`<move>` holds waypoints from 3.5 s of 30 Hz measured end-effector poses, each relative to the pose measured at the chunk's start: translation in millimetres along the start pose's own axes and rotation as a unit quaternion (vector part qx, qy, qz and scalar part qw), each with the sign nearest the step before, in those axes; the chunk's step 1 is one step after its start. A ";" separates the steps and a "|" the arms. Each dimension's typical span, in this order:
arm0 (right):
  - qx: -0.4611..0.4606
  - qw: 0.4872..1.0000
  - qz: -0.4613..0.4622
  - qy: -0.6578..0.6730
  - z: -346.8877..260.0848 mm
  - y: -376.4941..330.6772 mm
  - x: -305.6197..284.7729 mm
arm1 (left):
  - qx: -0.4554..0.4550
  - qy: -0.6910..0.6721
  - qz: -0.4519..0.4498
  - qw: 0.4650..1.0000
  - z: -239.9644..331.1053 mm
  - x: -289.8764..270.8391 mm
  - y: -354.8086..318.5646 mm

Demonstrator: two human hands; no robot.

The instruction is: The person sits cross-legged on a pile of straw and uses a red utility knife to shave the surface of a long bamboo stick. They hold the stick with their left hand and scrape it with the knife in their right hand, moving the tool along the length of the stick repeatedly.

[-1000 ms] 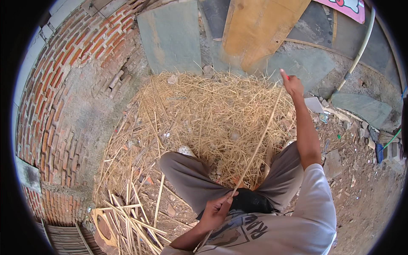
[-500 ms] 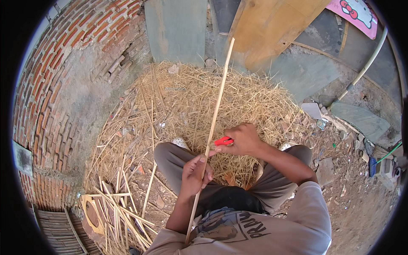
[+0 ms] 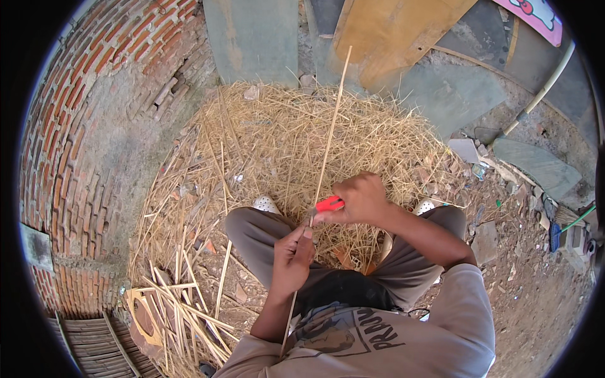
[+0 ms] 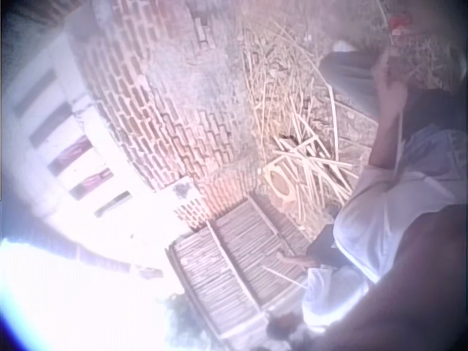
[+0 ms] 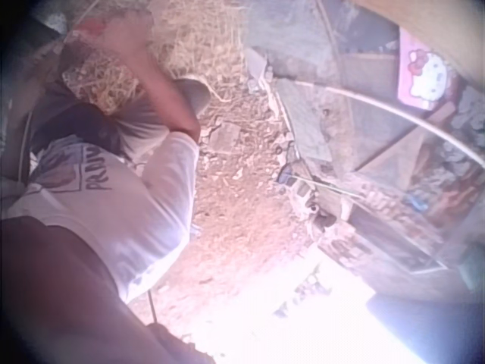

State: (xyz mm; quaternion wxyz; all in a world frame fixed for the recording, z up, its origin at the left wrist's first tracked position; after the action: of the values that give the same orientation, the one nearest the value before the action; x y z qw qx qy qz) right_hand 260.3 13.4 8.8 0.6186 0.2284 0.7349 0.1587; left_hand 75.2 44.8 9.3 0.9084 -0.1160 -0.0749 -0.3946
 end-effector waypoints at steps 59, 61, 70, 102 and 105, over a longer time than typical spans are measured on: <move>0.432 0.901 -0.039 -0.029 241.6 -26.1 -69.0 | -0.089 -0.054 -0.055 0.993 -7.8 1.4 -29.0; 0.303 0.952 -0.023 -0.019 196.1 -6.3 -73.3 | -0.095 -0.036 -0.053 0.993 -6.5 6.5 -27.0; -0.001 0.992 -0.094 -0.083 94.4 19.5 -55.1 | -0.056 0.015 -0.032 0.998 6.1 17.5 -34.4; 0.047 0.998 -0.033 0.025 13.5 -13.9 -39.2 | -0.056 -0.017 -0.020 0.998 2.9 3.1 -29.0; -0.018 0.999 -0.040 0.031 -15.5 -23.4 -25.0 | -0.049 0.041 -0.006 0.998 8.5 1.9 -25.6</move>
State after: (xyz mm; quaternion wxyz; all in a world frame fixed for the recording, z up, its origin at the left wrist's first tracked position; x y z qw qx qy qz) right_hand 245.1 -18.9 20.5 0.6052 0.1826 0.7593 0.1543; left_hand 57.3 28.8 21.8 0.9015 -0.1439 -0.0183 -0.4078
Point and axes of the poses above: each hand's wrist, its own y-axis towards the middle knuckle, its own x-axis out of the palm, z = x × y, the point moved 5 cm from there along y, towards the middle knuckle, and after that the axes turned 11 degrees about -y, right-handed, at the moved point
